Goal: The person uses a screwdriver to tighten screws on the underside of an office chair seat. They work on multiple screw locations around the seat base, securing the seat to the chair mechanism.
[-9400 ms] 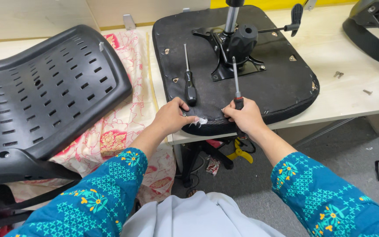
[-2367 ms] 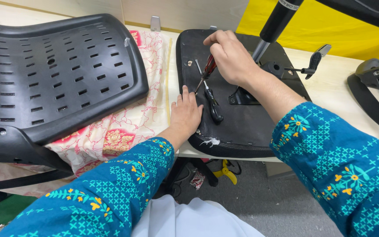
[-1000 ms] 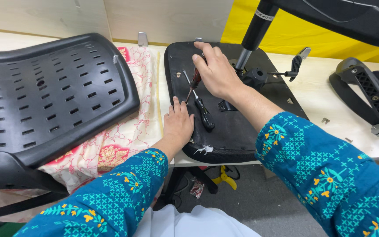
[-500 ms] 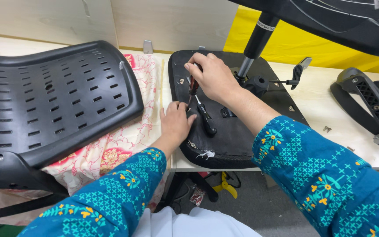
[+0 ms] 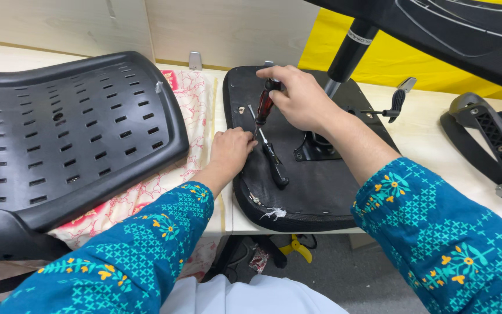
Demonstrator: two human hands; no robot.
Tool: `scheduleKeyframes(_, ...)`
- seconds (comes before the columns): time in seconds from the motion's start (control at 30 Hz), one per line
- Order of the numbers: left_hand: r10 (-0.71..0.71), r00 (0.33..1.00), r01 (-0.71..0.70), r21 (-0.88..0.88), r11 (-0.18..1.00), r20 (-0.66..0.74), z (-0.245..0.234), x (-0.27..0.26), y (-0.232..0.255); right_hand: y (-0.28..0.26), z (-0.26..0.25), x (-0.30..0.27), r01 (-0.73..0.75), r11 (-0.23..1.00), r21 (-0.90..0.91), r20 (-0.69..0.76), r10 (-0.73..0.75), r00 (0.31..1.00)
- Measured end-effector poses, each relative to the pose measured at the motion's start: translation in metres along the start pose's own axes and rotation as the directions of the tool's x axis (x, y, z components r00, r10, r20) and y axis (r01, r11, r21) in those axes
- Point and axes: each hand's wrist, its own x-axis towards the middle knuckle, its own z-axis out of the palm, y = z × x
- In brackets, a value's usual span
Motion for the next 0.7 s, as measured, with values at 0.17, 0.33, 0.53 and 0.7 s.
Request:
scheduleKeyframes(0.17, -0.034, 0.992, 0.034, 0.003, 0.999, 0.121, -0.002, 0.005, 0.004, -0.001, -0.009, 0.007, -0.299, 0.954, -0.001, 0.042, 0.299, 0.953)
scheduleKeyframes(0.33, -0.211, 0.966, 0.236, -0.185, 0.954, 0.147, -0.014, 0.003, 0.01, -0.005, -0.001, 0.009, -0.269, 0.95, -0.157, -0.11, 0.254, 0.961)
scheduleKeyframes(0.53, -0.237, 0.966, 0.256, -0.23, 0.939, 0.106, -0.026, 0.001, 0.017, -0.003, -0.003, 0.011, -0.168, 0.95, -0.262, -0.065, 0.156, 0.986)
scheduleKeyframes(0.7, -0.233, 0.962, 0.26, -0.22, 0.94, 0.138, -0.032, 0.003, 0.018, 0.003, -0.015, 0.01, -0.189, 0.981, 0.046, 0.071, 0.185, 0.98)
